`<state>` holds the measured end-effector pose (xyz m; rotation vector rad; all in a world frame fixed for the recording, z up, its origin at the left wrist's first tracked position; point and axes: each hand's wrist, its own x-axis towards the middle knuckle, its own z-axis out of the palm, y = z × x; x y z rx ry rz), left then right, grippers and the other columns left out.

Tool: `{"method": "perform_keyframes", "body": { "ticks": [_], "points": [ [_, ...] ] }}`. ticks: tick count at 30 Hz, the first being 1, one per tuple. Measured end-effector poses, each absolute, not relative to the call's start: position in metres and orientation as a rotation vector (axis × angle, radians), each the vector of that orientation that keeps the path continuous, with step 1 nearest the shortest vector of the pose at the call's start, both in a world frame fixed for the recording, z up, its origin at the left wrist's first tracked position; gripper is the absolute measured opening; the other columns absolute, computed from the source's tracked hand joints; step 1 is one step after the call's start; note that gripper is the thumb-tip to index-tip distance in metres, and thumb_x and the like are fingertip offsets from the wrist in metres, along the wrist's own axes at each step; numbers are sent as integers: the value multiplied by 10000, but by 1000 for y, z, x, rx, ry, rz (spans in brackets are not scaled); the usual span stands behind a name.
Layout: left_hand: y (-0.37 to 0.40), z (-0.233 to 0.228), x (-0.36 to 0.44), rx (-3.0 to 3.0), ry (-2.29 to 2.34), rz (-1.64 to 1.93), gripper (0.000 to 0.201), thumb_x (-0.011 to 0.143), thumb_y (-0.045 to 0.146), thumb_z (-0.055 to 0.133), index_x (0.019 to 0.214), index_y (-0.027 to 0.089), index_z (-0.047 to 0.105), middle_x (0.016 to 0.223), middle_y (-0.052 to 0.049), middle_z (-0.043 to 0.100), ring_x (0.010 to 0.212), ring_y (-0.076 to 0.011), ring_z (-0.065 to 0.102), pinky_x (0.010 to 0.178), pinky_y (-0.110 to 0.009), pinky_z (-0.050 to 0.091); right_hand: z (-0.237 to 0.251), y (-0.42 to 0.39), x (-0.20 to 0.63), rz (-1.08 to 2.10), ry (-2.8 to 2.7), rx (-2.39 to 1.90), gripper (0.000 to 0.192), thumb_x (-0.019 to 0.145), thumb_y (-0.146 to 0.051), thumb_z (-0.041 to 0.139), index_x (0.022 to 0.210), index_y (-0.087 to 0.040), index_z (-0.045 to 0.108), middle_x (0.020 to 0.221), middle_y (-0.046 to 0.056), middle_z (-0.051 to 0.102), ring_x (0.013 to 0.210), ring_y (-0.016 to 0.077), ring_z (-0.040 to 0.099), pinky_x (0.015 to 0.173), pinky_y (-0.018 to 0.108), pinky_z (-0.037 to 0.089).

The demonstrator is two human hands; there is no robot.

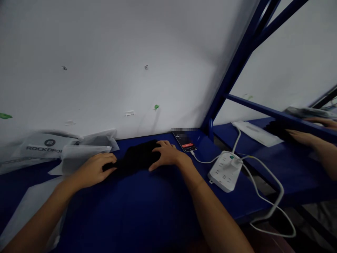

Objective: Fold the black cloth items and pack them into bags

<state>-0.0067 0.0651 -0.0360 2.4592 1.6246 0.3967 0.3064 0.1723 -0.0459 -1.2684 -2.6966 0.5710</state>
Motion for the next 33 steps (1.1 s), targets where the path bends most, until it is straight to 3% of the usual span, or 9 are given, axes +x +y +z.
{"method": "perform_keyframes", "body": {
  "ticks": [2,4,8,12,15,19,24,28,33],
  "points": [
    [64,-32,-8,2371,1668,370,141,897,317,552,893,242,671,849,-8,682,792,-203,613,722,-332,442,-47,178,320,529,-2654,-1424,833,464,-652,880,1182,-265,714,1503,163,394,1400,479,256,1078,735,234],
    [65,-28,-10,2277,1687,360,176,913,337,526,895,243,673,817,2,684,733,-187,602,664,-307,420,-46,184,333,486,-2593,-1489,664,485,-586,902,1042,-252,764,1471,157,430,1375,484,290,1060,740,261],
    [66,-25,-15,2197,1693,383,225,934,366,494,929,234,676,875,-3,689,768,-186,599,687,-298,423,-37,191,345,532,-2532,-1422,409,670,-547,820,918,-223,790,1382,141,530,1330,433,389,1094,655,313],
    [67,-27,-19,2182,1716,371,216,925,376,514,934,223,666,925,-9,678,796,-190,592,711,-303,424,-23,186,341,722,-2390,-1086,271,877,-452,640,988,-240,768,1395,66,547,1312,301,472,1138,486,347],
    [67,-27,-19,2177,1707,380,204,916,374,527,904,215,654,903,-7,668,783,-186,583,700,-298,415,-20,182,332,947,-2304,-902,269,931,-391,555,1087,-259,729,1282,29,641,1168,250,590,1012,415,466],
    [68,-24,-19,2100,1718,398,253,926,433,506,908,222,644,861,6,670,772,-191,581,690,-295,408,-36,189,326,1193,-2384,-931,229,923,-345,541,938,-206,722,972,36,732,859,210,669,764,331,529],
    [69,-27,-23,2005,1778,461,324,907,528,517,976,229,622,774,29,620,690,-174,554,652,-280,389,-55,208,334,897,-2228,-1315,234,941,-339,491,881,-193,663,847,58,705,700,193,637,637,314,502],
    [70,-33,-26,2037,1864,357,317,892,513,534,1083,266,584,675,53,560,633,-176,535,614,-279,360,-65,213,330,705,-2186,-1482,196,920,-322,533,802,-198,628,820,69,678,725,208,621,674,328,475],
    [68,-32,-17,2156,1848,413,308,967,473,422,1112,261,590,959,-19,675,895,-226,619,804,-352,428,-76,207,312,484,-2139,-1571,331,921,-499,539,894,-184,635,958,119,651,909,265,614,813,381,462]
  ]
}}
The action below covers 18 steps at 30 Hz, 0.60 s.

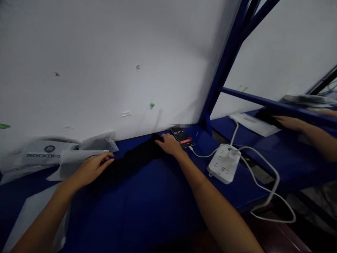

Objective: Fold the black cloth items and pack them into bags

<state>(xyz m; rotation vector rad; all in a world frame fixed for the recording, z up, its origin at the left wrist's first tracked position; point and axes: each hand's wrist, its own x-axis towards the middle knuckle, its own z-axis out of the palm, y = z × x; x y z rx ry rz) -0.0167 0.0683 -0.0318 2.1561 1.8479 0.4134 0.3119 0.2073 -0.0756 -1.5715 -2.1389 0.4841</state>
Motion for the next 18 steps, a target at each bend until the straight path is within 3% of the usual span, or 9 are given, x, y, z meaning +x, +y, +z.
{"method": "perform_keyframes", "body": {
  "ticks": [2,5,8,12,16,18],
  "points": [
    [65,-29,-6,2187,1819,507,338,978,502,396,1071,244,593,1032,-33,665,967,-226,608,860,-363,435,-78,205,306,447,-2131,-1566,384,918,-530,542,1019,-172,635,1053,138,643,1010,288,595,883,405,449],
    [57,-27,12,2223,1731,429,395,881,614,538,1026,251,599,1009,-28,660,917,-234,613,801,-362,460,-82,204,302,431,-2121,-1562,503,906,-573,555,1192,-161,594,1177,156,622,1123,304,560,963,424,421],
    [53,-30,21,2223,1616,252,411,800,611,642,1012,260,631,1020,-44,680,900,-270,634,742,-372,471,-85,205,301,451,-2135,-1562,498,838,-581,652,1116,-169,640,1177,161,625,1147,328,548,974,436,415],
    [56,-33,10,2080,1538,267,320,885,482,570,1112,268,642,1097,-60,698,966,-267,656,796,-372,496,-83,207,301,539,-2119,-1534,296,890,-464,621,926,-172,658,1028,136,671,1019,291,609,899,400,450],
    [58,-32,-6,1889,1475,334,601,882,372,592,1448,359,389,1105,-42,699,923,-221,677,792,-344,521,-77,209,306,674,-2041,-1462,269,958,-430,499,1002,-193,618,958,60,685,856,195,648,756,295,485],
    [58,-31,-8,1892,1431,341,586,882,353,601,1438,379,418,1170,-49,676,976,-228,665,823,-358,519,-77,210,310,694,-1981,-1486,289,898,-440,589,1031,-183,599,914,48,676,801,190,643,702,287,483]
  ]
}}
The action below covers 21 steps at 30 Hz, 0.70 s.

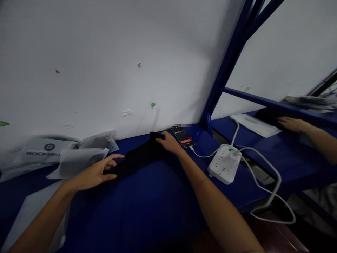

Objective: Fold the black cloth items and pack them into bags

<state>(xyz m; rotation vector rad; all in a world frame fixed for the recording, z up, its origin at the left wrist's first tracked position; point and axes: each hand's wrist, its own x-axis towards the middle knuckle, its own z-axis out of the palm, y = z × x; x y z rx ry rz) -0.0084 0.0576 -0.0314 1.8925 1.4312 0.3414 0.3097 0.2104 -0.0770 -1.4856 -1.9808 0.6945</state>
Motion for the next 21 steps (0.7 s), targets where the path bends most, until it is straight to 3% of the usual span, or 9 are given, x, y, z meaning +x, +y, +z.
{"method": "perform_keyframes", "body": {
  "ticks": [3,5,8,15,19,21],
  "points": [
    [58,-29,-6,1935,1418,290,322,887,410,602,1200,354,655,1207,-30,646,973,-228,645,826,-361,511,-81,214,316,678,-1901,-1550,457,756,-436,749,1082,-165,579,880,44,659,748,194,629,669,296,479],
    [59,-29,-4,1940,1424,252,274,914,469,555,1081,326,719,1106,-18,661,890,-204,638,808,-347,508,-84,215,318,649,-1875,-1569,516,709,-430,789,1104,-168,583,883,41,649,744,195,625,673,303,481],
    [61,-33,-1,2003,1494,319,327,965,479,462,1061,306,723,1084,-24,645,961,-210,621,886,-362,493,-83,215,319,561,-1863,-1570,474,700,-379,799,1089,-180,613,925,50,644,814,215,625,727,325,481],
    [64,-53,8,2438,1597,438,240,890,178,534,1074,249,671,1275,-61,555,1196,-256,523,1045,-445,404,-62,188,295,281,-1928,-1397,327,811,-213,664,1136,-233,633,965,54,667,905,233,624,809,344,459],
    [59,-42,11,2377,1554,337,135,882,318,601,975,249,670,1200,-21,616,1088,-227,581,967,-399,429,-58,165,271,252,-2272,-1027,238,841,-216,674,1079,-225,675,1009,63,701,944,225,639,876,355,442],
    [57,-35,11,2309,1563,296,205,902,430,581,941,251,674,1086,-6,652,965,-204,609,871,-359,446,-58,158,265,393,-2447,-919,187,854,-316,702,1014,-219,700,989,59,717,923,222,649,876,365,441]
  ]
}}
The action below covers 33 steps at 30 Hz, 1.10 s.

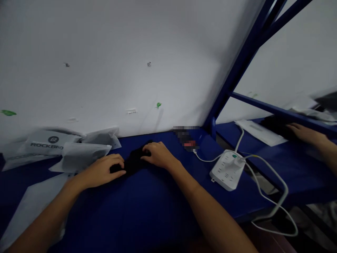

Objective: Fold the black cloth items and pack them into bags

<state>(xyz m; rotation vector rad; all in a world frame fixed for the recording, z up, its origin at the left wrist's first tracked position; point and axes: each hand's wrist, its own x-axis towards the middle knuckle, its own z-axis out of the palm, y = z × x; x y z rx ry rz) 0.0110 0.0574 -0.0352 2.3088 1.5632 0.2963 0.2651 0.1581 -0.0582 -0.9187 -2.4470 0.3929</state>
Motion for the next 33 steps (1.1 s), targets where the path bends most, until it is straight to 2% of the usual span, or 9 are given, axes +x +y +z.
{"method": "perform_keyframes", "body": {
  "ticks": [3,6,9,11,15,20,23,29,33],
  "points": [
    [56,-31,11,2261,1596,283,245,893,480,589,912,251,674,954,9,668,859,-189,610,767,-320,428,-59,156,263,739,-2454,-828,249,962,-419,554,1034,-220,685,959,47,725,887,195,661,834,336,462],
    [57,-33,14,2278,1597,286,194,863,432,638,888,241,661,919,12,659,838,-185,599,731,-304,409,-63,158,263,966,-2271,-855,249,1010,-345,432,1171,-215,570,881,18,703,809,163,655,784,304,485],
    [58,-38,16,2296,1573,315,174,852,398,652,900,231,653,922,4,650,836,-183,593,724,-300,410,-69,159,260,700,-2205,-1142,346,892,-310,602,1210,-201,523,989,52,668,905,197,627,807,327,485],
    [59,-40,16,2288,1566,344,174,859,389,642,938,236,662,932,0,653,842,-184,598,732,-302,419,-71,157,259,455,-2225,-1391,452,823,-391,682,1208,-195,551,1114,102,630,1035,258,592,842,373,476],
    [58,-43,15,2266,1558,367,201,896,348,592,1051,259,684,970,-8,664,881,-186,612,790,-314,443,-68,148,255,363,-2310,-1667,467,852,-582,597,1089,-180,617,1142,149,621,1091,324,583,854,420,459],
    [57,-43,16,2246,1535,350,258,918,334,559,1135,275,687,1045,-12,650,932,-187,614,825,-315,456,-68,140,248,517,-2339,-1468,277,914,-385,570,1149,-245,529,1049,59,682,938,247,650,703,321,433],
    [57,-44,15,2206,1522,340,299,937,370,530,1189,287,668,1094,-12,622,915,-175,611,821,-311,461,-66,143,252,464,-2300,-1408,265,886,-282,605,1139,-270,524,1080,25,686,923,230,652,666,296,412],
    [60,-52,15,2141,1545,411,313,923,379,557,1215,289,623,1004,-3,623,879,-179,608,788,-309,461,-51,140,257,49,-2285,-1250,230,889,-177,601,1111,-233,623,1060,70,646,1005,236,604,774,318,462],
    [63,-54,14,2125,1526,478,286,925,332,553,1200,287,614,1021,-4,666,910,-191,619,824,-327,464,-48,115,243,186,-2563,-847,248,925,-335,621,1131,-204,661,1070,87,660,1030,244,595,859,347,485]
  ]
}}
